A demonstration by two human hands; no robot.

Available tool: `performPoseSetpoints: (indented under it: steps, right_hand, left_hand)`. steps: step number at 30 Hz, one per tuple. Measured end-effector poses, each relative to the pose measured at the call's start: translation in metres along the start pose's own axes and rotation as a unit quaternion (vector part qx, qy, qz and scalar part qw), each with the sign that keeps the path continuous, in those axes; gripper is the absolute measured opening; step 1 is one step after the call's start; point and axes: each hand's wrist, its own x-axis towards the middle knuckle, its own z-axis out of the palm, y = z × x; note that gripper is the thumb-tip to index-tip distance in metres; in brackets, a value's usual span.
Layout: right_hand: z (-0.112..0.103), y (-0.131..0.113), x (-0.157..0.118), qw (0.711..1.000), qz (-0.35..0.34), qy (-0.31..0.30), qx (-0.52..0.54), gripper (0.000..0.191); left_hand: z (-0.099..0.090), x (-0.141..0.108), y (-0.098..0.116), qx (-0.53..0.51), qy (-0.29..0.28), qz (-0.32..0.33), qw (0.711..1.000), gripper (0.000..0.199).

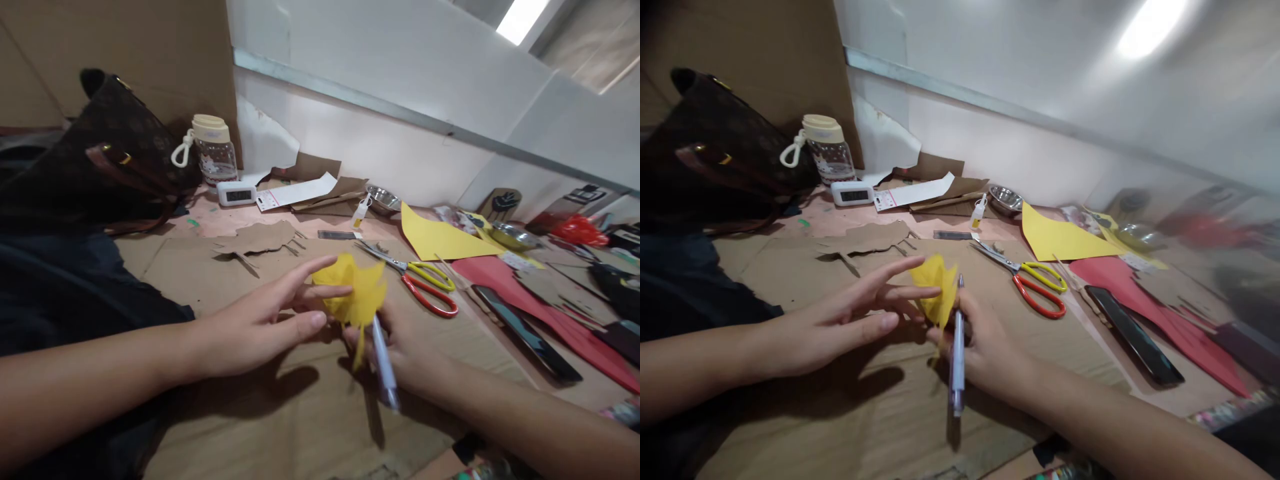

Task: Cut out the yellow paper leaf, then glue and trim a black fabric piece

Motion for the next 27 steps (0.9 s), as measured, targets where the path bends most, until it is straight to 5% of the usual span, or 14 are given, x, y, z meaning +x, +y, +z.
performPoseSetpoints:
  steps: [4, 9, 13, 20, 27]
  right_hand:
    - [0.0, 0.003, 0.007, 0.985, 0.005, 0.063, 0.159, 0.03]
    - [-0.005, 0.011, 0.01, 0.969, -0.032, 0.027, 0.244, 0.038]
    - [-0.001, 0.01, 0.012, 0.971, -0.033, -0.004, 0.236, 0.041]
    - [0.0, -0.005, 0.023, 0.989, 0.026, 0.055, 0.137, 0.042]
    - [0.005, -0.014, 0.03, 0.991, -0.061, 0.011, 0.122, 0.032]
  left_hand:
    - [0.0, -0.002, 0.007, 0.1, 0.002, 0.003, 0.995, 0.074]
    - [-0.004, 0.004, 0.001, 0.17, 0.075, 0.014, 0.983, 0.064]
    - [-0.005, 0.005, -0.005, 0.185, 0.024, 0.022, 0.982, 0.066]
    - [-0.003, 0.003, -0.004, 0.255, -0.049, 0.047, 0.964, 0.066]
    - [-0.002, 0.004, -0.008, 0.308, -0.065, 0.07, 0.947, 0.061]
